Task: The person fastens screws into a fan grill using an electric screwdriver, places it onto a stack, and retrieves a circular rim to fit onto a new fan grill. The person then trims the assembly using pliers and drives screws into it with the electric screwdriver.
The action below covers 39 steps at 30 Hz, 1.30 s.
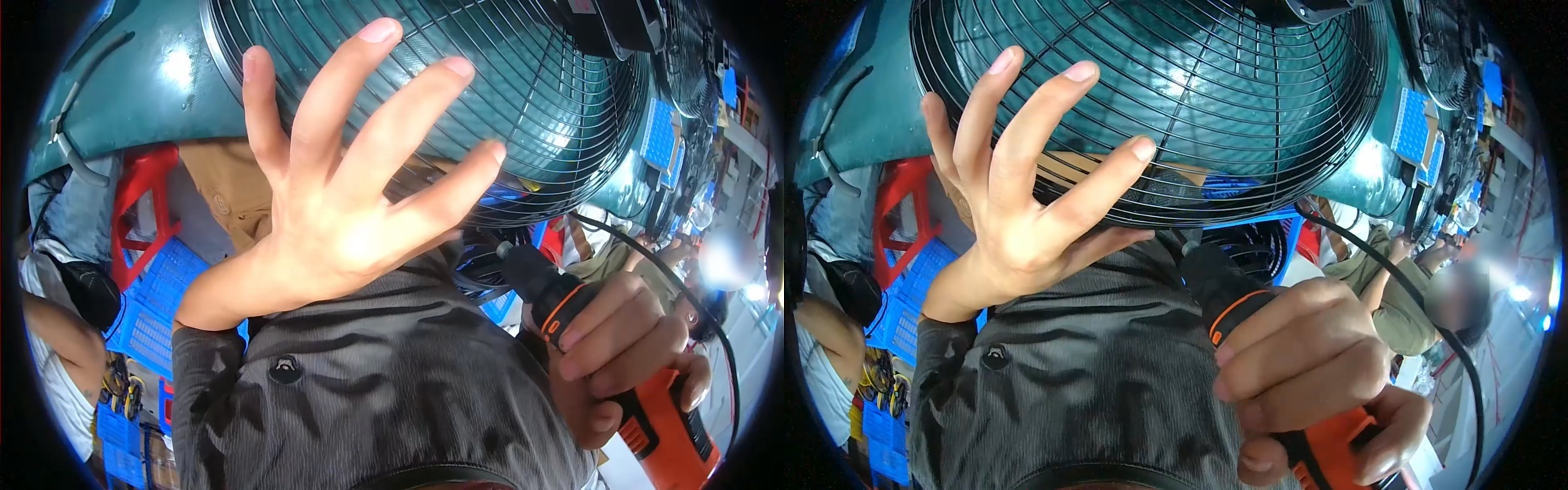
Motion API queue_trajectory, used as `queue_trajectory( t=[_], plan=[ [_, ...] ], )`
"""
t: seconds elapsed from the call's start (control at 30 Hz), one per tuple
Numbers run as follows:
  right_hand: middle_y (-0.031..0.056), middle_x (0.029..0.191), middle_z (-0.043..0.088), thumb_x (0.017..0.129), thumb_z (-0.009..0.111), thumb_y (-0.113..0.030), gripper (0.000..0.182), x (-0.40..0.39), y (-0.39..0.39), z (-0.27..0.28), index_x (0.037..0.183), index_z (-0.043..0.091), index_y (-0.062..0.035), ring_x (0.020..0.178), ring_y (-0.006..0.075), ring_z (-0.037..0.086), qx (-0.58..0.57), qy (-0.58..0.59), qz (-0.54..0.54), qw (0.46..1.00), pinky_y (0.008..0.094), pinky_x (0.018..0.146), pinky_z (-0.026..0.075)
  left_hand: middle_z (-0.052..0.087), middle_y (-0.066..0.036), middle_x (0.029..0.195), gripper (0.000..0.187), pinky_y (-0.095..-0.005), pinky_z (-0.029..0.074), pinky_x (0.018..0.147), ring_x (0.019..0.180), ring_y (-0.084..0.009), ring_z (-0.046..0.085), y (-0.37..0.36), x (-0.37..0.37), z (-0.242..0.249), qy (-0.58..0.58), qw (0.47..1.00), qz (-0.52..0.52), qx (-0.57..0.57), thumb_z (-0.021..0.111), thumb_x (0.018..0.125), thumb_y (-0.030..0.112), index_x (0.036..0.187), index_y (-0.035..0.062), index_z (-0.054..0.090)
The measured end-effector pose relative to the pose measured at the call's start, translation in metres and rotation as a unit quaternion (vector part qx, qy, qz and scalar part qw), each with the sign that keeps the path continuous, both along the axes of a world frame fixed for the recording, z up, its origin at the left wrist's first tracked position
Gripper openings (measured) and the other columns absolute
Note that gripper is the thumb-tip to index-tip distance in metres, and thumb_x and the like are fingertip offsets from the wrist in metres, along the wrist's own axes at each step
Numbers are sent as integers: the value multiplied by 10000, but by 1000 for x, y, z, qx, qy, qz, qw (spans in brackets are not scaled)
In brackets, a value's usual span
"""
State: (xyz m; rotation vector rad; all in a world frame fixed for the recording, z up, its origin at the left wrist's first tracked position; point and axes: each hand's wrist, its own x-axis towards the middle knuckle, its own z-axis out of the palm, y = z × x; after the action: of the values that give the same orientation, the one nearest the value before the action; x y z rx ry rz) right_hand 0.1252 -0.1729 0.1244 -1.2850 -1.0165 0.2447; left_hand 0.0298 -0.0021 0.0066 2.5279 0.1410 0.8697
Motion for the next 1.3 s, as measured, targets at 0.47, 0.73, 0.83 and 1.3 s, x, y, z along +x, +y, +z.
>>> queue_trajectory(
  t=[0.47, 0.73, 0.83, 1.3],
  plan=[
    [-20, 678, 626, 793, 744, -141, 523, 14, -3, -2, 1263, 516, -109, 477, 105, 597, -12, -19, 82, 996, 224, 927, 520, 543, -118, 1420, 686, -626, 90, 1164, 1362, -412, 409, 0, -3, 6, 16, 1000, -9, -11, 884, 501, 475, 1154, 331, 729],
    [61, 714, 693, 769, 797, -33, 555, 48, 6, -11, 1259, 539, -74, 573, 160, 694, 51, 38, 258, 964, 257, 550, 613, 531, -133, 1426, 704, -619, 91, 1173, 1372, -415, 401, 0, -3, 9, 32, 999, -11, -1, 872, 529, 512, 1186, 308, 719],
    [86, 783, 696, 786, 783, -35, 559, 69, -6, 0, 1287, 538, -65, 591, 160, 678, 52, 95, 290, 951, 281, 574, 602, 522, -151, 1436, 728, -618, 75, 1180, 1384, -421, 392, 5, -5, 14, 53, 998, -25, -2, 868, 544, 548, 1203, 279, 714],
    [248, 1151, 644, 873, 669, -130, 435, 57, -107, -53, 1239, 502, 34, 634, 202, 650, -162, 303, -282, 896, 311, 559, 528, 409, -194, 1534, 589, -348, 258, 1192, 1431, -236, 378, 82, 34, 11, -71, 896, 67, -433, 618, 983, 72, 1498, -62, 367]
  ],
)
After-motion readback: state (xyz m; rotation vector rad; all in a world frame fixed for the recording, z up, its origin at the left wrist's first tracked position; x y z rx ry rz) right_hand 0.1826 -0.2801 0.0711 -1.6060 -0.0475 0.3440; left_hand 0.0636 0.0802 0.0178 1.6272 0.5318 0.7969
